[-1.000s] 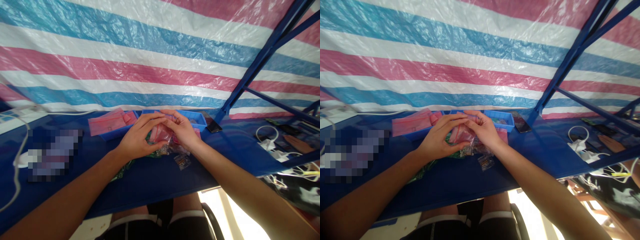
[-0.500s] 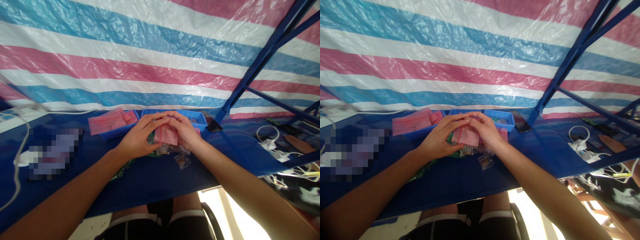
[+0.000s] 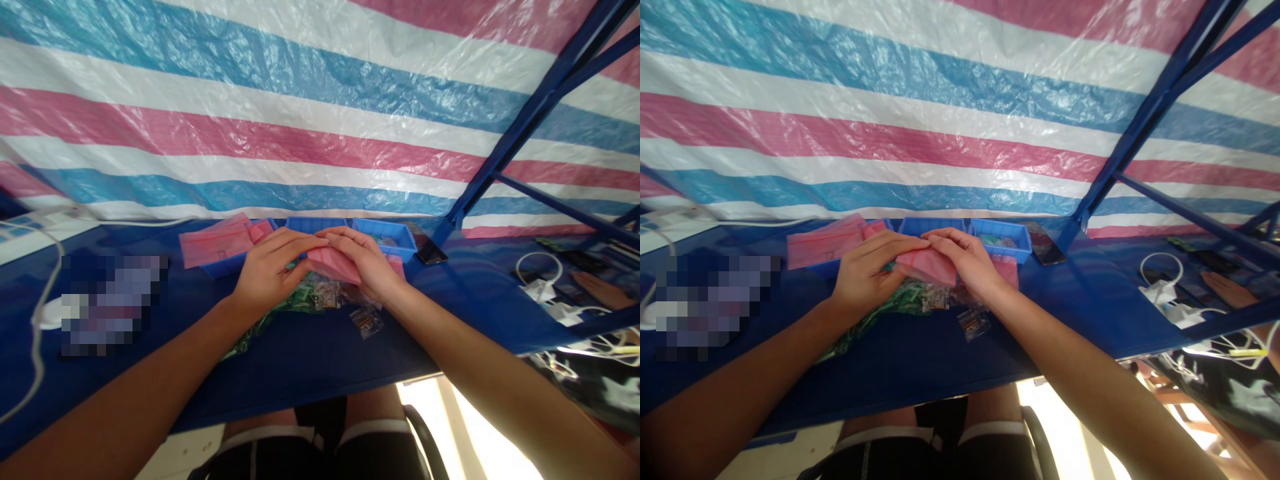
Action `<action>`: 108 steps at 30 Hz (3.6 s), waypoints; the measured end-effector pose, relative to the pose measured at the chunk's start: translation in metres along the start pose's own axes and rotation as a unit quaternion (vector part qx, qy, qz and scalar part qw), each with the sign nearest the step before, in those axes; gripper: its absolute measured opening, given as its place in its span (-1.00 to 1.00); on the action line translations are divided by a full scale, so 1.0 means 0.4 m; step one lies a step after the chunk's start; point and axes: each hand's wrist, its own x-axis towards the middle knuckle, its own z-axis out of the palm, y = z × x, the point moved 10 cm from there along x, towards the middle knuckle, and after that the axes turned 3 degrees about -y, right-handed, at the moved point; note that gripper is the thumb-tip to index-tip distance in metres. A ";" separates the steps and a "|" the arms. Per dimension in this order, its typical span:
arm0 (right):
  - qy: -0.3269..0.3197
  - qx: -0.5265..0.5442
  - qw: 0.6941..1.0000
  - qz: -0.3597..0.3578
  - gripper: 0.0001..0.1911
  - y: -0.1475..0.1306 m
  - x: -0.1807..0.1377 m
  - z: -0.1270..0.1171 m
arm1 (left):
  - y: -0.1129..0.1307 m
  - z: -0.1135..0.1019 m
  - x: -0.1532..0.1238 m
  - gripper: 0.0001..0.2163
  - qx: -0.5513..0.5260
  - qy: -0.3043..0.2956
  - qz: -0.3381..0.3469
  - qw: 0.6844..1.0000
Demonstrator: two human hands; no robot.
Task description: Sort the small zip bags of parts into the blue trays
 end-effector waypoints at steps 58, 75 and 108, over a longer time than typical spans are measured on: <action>-0.008 -0.018 0.999 -0.028 -0.57 -0.021 -0.004 0.010 | -0.084 0.015 -0.030 -0.29 0.030 0.005 -0.177 0.984; 0.010 0.029 1.000 0.003 -0.48 -0.003 -0.001 -0.008 | -0.010 -0.005 0.006 -0.78 0.091 0.011 -0.002 0.996; -0.009 -0.056 0.998 -0.021 -0.40 -0.038 -0.014 0.019 | 0.002 -0.002 0.010 -0.84 0.070 0.003 -0.041 0.997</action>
